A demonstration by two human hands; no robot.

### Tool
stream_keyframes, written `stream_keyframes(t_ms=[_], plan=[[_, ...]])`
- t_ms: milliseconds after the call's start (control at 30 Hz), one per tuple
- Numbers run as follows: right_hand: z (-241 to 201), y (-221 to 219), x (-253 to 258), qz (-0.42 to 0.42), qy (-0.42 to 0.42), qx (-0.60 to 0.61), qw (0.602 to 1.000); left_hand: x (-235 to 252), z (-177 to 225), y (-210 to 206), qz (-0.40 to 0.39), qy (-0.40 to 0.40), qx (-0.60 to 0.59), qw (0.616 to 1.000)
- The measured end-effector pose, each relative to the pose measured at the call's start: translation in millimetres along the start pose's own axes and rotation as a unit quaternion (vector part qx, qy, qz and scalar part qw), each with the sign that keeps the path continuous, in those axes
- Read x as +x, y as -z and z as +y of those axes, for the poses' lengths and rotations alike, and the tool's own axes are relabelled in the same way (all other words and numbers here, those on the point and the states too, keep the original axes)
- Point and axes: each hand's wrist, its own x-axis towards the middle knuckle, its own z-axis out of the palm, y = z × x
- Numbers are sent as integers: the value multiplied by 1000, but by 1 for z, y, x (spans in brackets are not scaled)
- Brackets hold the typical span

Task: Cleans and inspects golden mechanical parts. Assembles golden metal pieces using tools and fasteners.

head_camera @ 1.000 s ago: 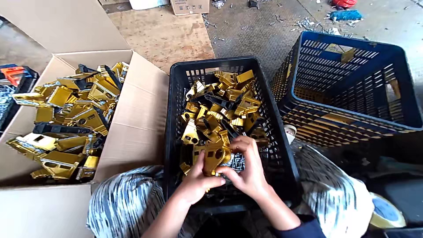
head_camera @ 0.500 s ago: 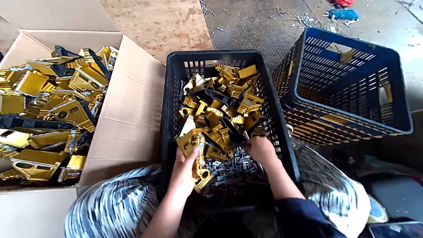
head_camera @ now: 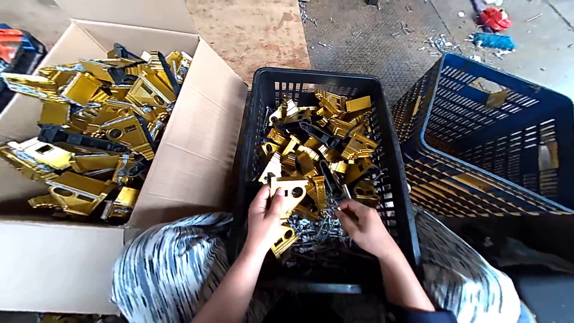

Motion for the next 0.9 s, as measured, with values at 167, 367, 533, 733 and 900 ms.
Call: stream_keyframes(t_ms=[167, 367, 533, 733, 900], plan=[[-12, -3, 15, 34, 126, 314, 940, 0, 0, 2, -69, 58, 10, 996], [-6, -12, 22, 18, 155, 232, 960, -6, 0, -4, -153, 92, -35, 983], [-5, -10, 14, 37, 166, 263, 950, -5, 6, -3, -149, 159, -29, 975], [-5, -15, 11, 19, 191, 216, 957, -8, 8, -2, -188, 147, -30, 971], [-12, -15, 8, 7, 193, 196, 961, -8, 17, 3, -188, 161, -21, 969]])
